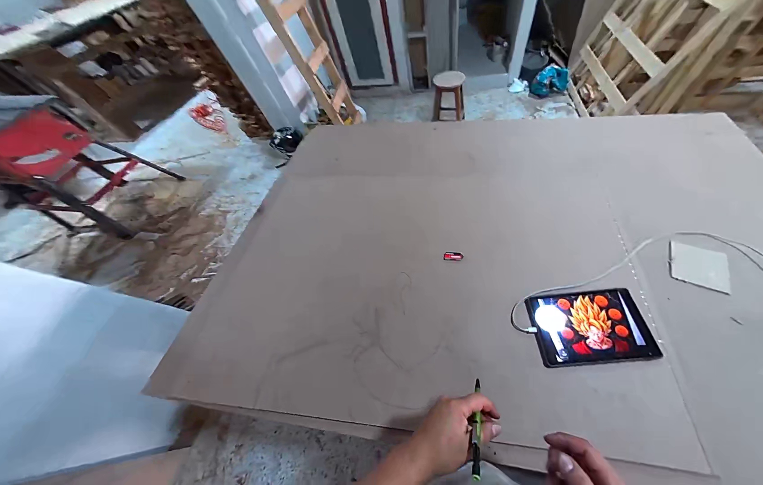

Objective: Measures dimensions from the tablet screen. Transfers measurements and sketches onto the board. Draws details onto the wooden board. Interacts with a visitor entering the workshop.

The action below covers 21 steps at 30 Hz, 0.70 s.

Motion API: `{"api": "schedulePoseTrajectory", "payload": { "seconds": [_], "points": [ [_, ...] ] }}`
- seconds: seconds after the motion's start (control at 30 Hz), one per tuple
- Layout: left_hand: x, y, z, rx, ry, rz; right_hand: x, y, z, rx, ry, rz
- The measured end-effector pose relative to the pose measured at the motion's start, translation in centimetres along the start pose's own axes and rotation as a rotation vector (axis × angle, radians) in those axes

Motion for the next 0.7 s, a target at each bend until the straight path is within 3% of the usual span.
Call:
{"api": "schedulePoseTrajectory", "payload": {
  "seconds": [0.1, 0.2, 0.27, 0.37, 0.43, 0.5, 0.63, 0.7],
  "points": [
    [-1.1, -0.1, 1.1, -0.09, -0.012, -0.049, 1.9, 0.4, -1.3, -0.059, 0.116, -0.215],
    [-2.3, 0.3, 1.6, -0.118, -0.022, -0.077, 2.1, -0.8, -2.1, -0.01, 0.222, -0.365],
    [-3.0, 0.1, 1.3, -0.094, -0.037, -0.093, -0.2, -1.0, -2.2, 0.071, 0.163, -0.418],
    [-3.0, 0.9, 1.8, -0.04, -0.004, -0.142, -6.3, -1.3, -1.5, 0.174, -0.087, -0.427],
    [-3.1, 1.4, 1.6, -0.031, 0.039, -0.196, -8.0, -1.6, -0.7, 0.214, -0.247, -0.391],
    [-2.9, 1.8, 1.4, -0.037, 0.059, -0.224, -7.1, -2.2, 0.4, 0.219, -0.331, -0.388],
    [-1.6, 2.4, 1.3, 0.015, 0.028, -0.282, -2.5, -3.7, 0.9, 0.133, -0.273, -0.418],
    [-1.0, 3.3, 1.6, 0.055, 0.055, -0.292, -2.6, -4.5, 0.3, 0.058, -0.265, -0.395]
  ]
}}
Point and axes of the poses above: each hand's wrist, its own z-axis towards the middle knuckle, its own y-axis out of the palm, x = y × z, the point moved 4 cm from there along z, towards the middle knuckle, and after that the axes turned 11 degrees about x, right-handed, at the moved point
